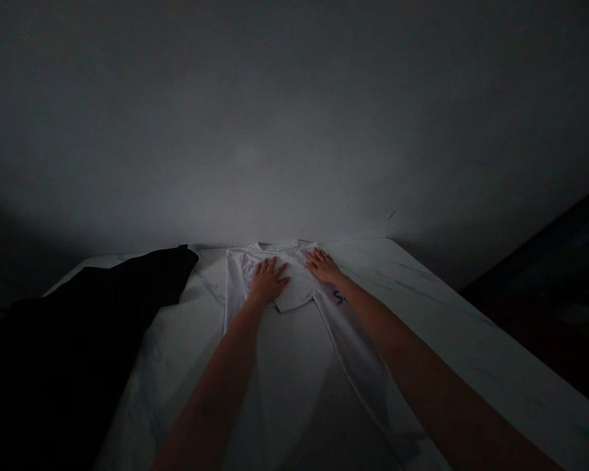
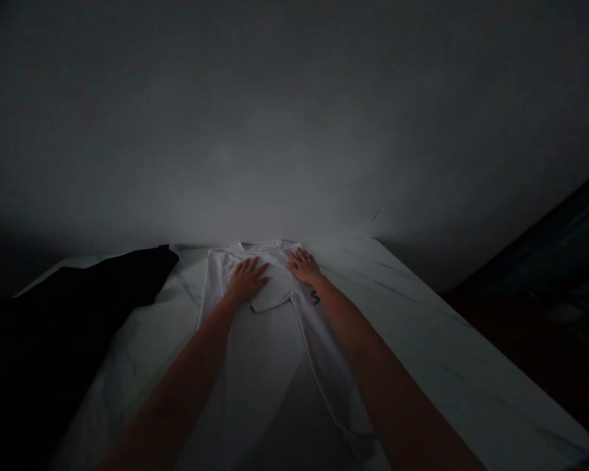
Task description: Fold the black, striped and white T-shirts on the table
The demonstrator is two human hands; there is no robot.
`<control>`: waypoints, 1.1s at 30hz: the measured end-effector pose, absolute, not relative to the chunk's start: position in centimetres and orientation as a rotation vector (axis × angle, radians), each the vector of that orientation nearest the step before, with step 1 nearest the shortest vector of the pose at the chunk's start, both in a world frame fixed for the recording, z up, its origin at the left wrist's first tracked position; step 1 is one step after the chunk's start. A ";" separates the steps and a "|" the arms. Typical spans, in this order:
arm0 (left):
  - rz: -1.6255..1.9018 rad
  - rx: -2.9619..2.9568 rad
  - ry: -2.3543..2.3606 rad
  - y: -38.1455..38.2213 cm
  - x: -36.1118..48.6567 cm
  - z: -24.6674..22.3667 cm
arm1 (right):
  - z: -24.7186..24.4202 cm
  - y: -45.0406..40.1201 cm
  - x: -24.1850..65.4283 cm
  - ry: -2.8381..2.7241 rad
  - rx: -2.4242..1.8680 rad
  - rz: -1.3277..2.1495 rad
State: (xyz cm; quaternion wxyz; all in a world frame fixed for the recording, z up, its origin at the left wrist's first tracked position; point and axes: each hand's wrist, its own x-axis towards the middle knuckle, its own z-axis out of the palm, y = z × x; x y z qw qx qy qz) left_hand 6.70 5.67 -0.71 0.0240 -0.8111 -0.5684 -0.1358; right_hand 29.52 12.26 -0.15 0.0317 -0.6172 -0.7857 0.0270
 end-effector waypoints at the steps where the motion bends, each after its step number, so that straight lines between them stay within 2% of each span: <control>1: -0.418 -2.495 -1.772 5.7 6.6 -0.8 | -0.3 12.4 29.8 -2.404 -1.930 0.086; 6: -0.427 -2.461 -1.745 5.9 6.4 -0.9 | -0.6 11.9 29.8 -2.364 -1.929 0.068; 10: -0.369 -2.457 -1.745 6.1 6.4 -0.9 | -0.8 9.1 30.6 -2.512 -1.689 0.080; 16: -0.294 -2.458 -1.783 5.9 6.7 0.0 | -1.8 -0.7 33.9 -2.658 -1.213 0.155; 24: -0.132 -2.432 -1.747 2.7 9.5 3.5 | 0.4 -13.2 37.1 -2.609 -1.184 0.401; 29: -0.267 -3.037 -1.110 -6.7 14.2 3.9 | 2.8 -19.8 40.1 -2.345 -1.081 0.739; 33: -0.397 -3.484 -0.505 -16.0 17.6 3.8 | 3.0 -24.1 42.7 -2.141 -1.329 0.764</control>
